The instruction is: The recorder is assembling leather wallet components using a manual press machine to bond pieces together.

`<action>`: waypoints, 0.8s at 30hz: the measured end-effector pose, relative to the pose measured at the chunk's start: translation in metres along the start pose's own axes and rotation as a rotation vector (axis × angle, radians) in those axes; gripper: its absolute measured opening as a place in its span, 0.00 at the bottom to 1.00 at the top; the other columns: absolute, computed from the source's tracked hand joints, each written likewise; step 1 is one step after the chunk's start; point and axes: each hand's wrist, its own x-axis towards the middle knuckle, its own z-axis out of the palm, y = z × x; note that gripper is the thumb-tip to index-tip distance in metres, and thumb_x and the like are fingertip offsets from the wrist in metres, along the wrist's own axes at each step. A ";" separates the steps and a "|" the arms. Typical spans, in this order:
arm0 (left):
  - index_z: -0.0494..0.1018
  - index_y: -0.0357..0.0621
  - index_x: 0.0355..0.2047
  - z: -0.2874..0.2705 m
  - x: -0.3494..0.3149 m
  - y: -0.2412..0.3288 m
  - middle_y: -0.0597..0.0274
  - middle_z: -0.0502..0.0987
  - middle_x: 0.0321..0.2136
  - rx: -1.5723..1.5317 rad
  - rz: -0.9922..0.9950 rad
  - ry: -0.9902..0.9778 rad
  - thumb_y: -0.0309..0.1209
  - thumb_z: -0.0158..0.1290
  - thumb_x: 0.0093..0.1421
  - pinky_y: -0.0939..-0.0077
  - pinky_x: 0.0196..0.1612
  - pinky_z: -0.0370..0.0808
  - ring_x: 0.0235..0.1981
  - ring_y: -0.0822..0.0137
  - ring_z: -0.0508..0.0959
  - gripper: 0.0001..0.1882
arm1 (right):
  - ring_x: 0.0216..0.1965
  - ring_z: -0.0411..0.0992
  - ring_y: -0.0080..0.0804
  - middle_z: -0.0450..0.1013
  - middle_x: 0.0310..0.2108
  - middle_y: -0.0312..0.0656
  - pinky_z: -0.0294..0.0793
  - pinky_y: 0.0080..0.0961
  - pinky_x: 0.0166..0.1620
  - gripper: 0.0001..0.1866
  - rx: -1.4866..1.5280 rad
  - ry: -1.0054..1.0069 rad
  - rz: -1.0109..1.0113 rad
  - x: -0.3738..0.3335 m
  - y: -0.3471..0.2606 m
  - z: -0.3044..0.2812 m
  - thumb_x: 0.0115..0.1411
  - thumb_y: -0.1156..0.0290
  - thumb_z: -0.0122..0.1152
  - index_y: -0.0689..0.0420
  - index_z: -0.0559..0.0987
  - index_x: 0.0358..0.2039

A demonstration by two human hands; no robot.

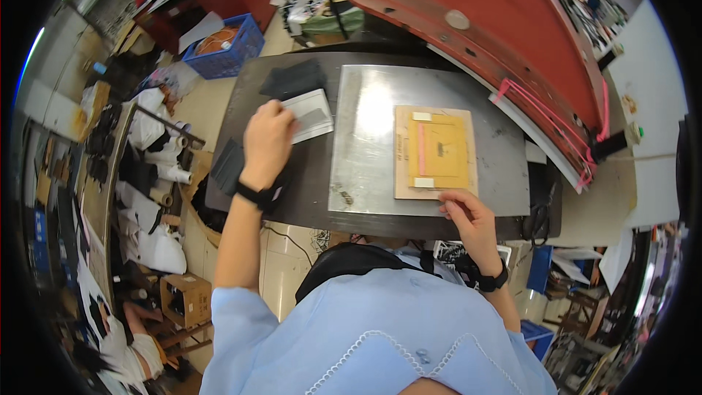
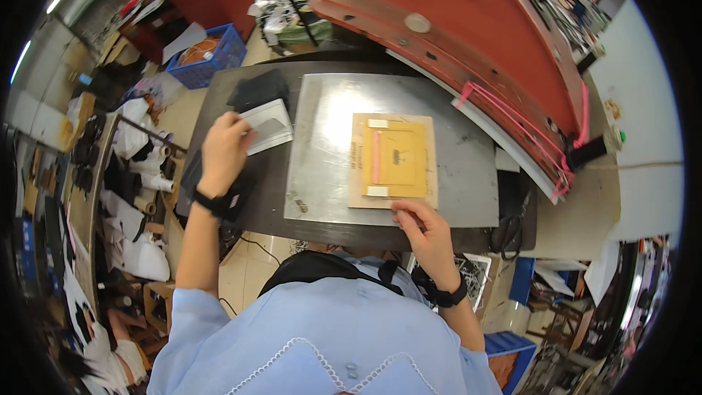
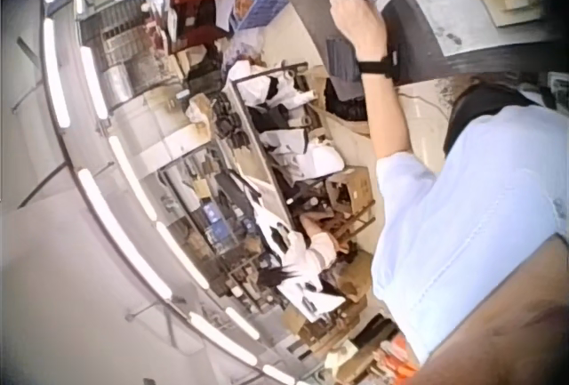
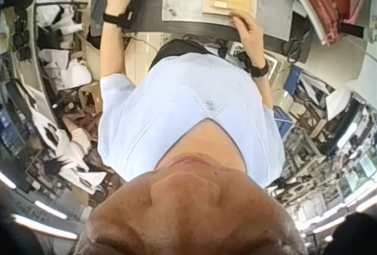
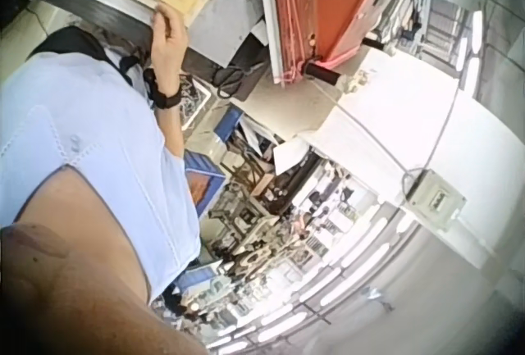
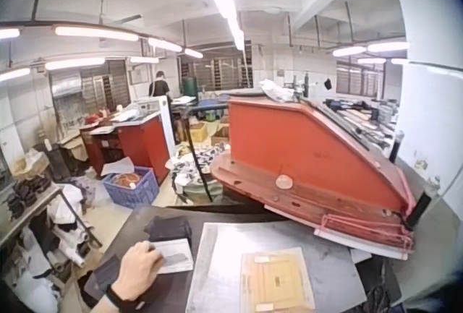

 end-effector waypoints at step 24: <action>0.74 0.41 0.45 0.051 0.013 0.143 0.51 0.76 0.48 -0.660 0.136 -0.233 0.29 0.58 0.58 0.63 0.52 0.71 0.51 0.51 0.74 0.14 | 0.18 0.65 0.14 0.74 0.22 0.32 0.63 0.14 0.21 0.13 0.037 0.047 0.113 0.085 0.005 -0.035 0.62 0.69 0.62 0.63 0.75 0.43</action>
